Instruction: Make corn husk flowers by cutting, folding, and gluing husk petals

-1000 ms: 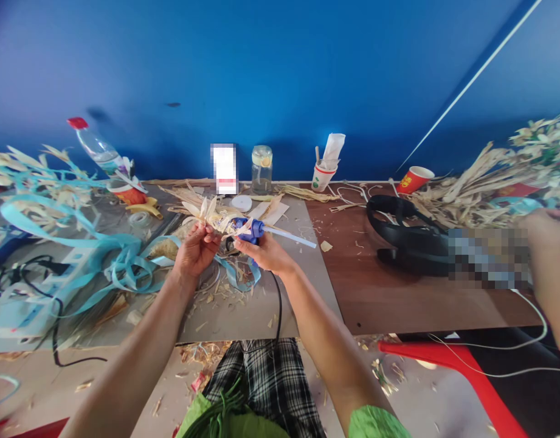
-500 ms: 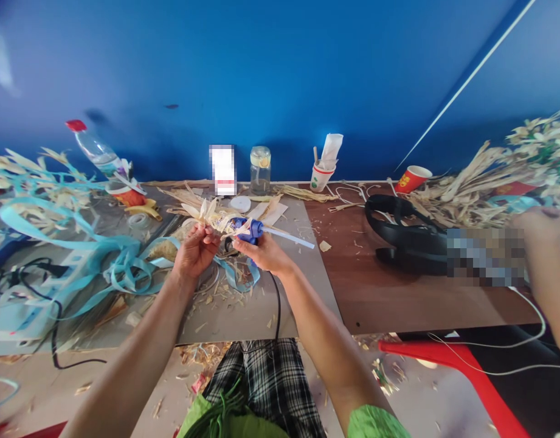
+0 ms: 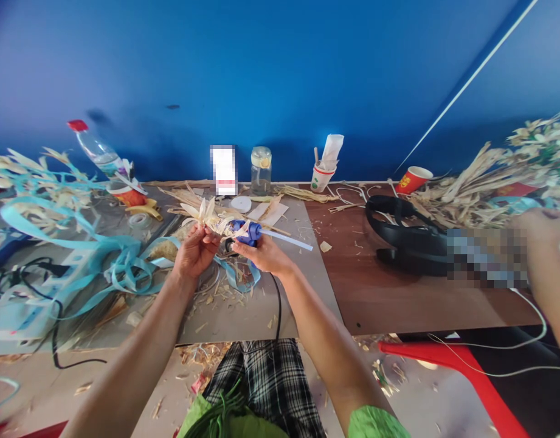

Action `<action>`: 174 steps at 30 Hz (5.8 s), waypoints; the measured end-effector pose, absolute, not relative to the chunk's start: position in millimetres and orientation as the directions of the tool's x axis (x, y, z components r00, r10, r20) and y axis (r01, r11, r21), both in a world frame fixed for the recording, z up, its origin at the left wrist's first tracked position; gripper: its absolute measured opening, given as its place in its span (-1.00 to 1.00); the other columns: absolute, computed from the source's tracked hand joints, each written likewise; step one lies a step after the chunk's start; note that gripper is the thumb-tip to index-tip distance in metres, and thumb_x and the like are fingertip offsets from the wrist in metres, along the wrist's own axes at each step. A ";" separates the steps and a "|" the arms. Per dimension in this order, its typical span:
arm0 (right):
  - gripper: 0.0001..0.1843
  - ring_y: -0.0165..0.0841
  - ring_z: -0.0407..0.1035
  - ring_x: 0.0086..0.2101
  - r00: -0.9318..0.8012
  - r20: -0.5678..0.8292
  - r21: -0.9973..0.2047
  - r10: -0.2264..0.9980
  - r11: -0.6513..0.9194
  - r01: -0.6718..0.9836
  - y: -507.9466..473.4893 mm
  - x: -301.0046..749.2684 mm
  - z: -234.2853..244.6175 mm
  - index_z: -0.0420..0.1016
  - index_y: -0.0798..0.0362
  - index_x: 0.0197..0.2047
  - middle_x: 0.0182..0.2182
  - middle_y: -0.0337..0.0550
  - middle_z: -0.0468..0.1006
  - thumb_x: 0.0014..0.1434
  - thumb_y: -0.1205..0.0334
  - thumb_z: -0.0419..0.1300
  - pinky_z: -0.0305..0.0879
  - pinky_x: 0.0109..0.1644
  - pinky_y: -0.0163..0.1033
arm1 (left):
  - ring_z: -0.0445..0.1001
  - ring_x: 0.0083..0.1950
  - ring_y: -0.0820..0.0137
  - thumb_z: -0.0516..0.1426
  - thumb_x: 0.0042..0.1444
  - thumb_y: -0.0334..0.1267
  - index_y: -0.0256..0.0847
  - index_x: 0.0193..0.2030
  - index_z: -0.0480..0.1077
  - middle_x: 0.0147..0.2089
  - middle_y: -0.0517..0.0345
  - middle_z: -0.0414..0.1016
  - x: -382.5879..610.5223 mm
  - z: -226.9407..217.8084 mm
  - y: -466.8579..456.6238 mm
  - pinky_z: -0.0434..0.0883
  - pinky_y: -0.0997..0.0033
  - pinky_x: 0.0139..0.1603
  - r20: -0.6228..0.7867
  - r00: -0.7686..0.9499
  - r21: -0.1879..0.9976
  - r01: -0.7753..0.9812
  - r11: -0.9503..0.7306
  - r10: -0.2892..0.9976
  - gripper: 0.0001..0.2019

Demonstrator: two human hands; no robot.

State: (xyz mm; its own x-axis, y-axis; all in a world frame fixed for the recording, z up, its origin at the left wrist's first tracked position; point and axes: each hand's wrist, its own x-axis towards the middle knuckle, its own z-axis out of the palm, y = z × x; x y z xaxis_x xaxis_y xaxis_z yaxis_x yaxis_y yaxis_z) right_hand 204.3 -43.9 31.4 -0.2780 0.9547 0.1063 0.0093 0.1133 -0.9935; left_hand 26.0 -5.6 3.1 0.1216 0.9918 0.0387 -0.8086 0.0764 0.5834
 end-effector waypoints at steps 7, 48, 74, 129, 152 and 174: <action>-0.65 -0.48 0.10 -0.47 -0.249 0.121 -0.992 0.961 0.110 -0.055 -42.2 204.7 28.0 0.30 0.06 -0.41 -0.50 -0.29 0.27 -0.03 -0.04 0.27 0.09 -0.38 -0.34 | 0.24 -0.54 0.64 0.21 0.02 -0.45 -0.27 -0.47 0.33 -0.47 0.25 0.37 26.2 3.3 -6.0 0.31 0.53 -0.39 0.052 0.141 0.593 -0.801 0.083 0.989 -0.87; -0.71 -0.30 0.37 -0.24 0.079 0.300 -0.847 0.951 0.228 0.480 -24.1 217.7 19.3 0.52 0.10 -0.18 -0.20 -0.01 0.49 0.16 0.11 0.09 0.28 -0.12 -0.22 | 0.20 -0.57 0.66 0.27 -0.11 -0.44 -0.24 -0.49 0.31 -0.49 0.26 0.36 29.4 7.1 -11.2 0.29 0.56 -0.42 0.083 0.177 0.654 -0.752 0.081 0.981 -0.82; -0.79 -0.36 0.38 -0.23 -0.118 0.124 -0.839 0.985 0.041 -0.542 -38.4 167.1 3.6 0.60 -0.02 -0.32 -0.19 -0.20 0.54 -0.12 0.20 0.33 0.29 -0.04 -0.19 | 0.31 -0.55 0.57 0.29 -0.08 -0.35 -0.24 -0.46 0.41 -0.56 0.25 0.40 52.8 1.5 -25.2 0.26 0.57 -0.49 0.211 -0.078 0.880 -0.419 -0.224 0.974 -0.88; -0.67 -0.48 0.19 -0.50 -0.140 -0.046 -0.975 0.989 -0.075 -0.211 -31.2 208.9 32.8 0.45 0.09 -0.50 -0.57 -0.30 0.39 -0.07 -0.04 0.26 0.07 -0.35 -0.32 | 0.22 -0.56 0.51 0.03 0.06 -0.36 -0.23 -0.59 0.31 -0.64 0.24 0.27 42.3 -6.5 -27.3 0.16 0.52 -0.45 0.601 0.124 0.554 0.648 -0.523 0.790 -0.78; -0.77 -0.46 0.27 -0.51 -0.365 -0.168 -0.674 0.916 -0.377 -0.635 -29.1 199.0 21.1 0.49 0.10 -0.45 -0.55 -0.26 0.46 -0.16 0.17 0.38 0.22 -0.42 -0.32 | 0.24 -0.55 0.46 0.03 0.00 -0.41 -0.20 -0.63 0.23 -0.65 0.22 0.24 41.3 -3.6 -31.5 0.15 0.48 -0.45 0.636 0.095 0.531 0.665 -0.524 0.766 -0.79; -0.75 -0.53 0.13 -0.60 -0.461 -0.186 -0.653 0.867 -0.460 -0.602 -30.2 198.3 17.0 0.42 0.10 -0.54 -0.64 -0.33 0.38 -0.21 0.19 0.40 0.12 -0.44 -0.33 | 0.30 -0.52 0.42 0.03 -0.01 -0.36 -0.20 -0.61 0.27 -0.61 0.17 0.32 40.9 -7.9 -33.1 0.20 0.46 -0.43 0.599 0.150 0.519 0.675 -0.524 0.787 -0.82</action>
State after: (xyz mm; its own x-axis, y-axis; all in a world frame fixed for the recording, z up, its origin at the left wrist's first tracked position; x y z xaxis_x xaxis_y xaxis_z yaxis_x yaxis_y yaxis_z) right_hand 198.3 -30.2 17.0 -0.4614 0.8675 -0.1860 -0.6015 -0.4600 -0.6531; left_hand 40.9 -33.1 -7.9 0.1501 0.7868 0.5987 0.6754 -0.5238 0.5191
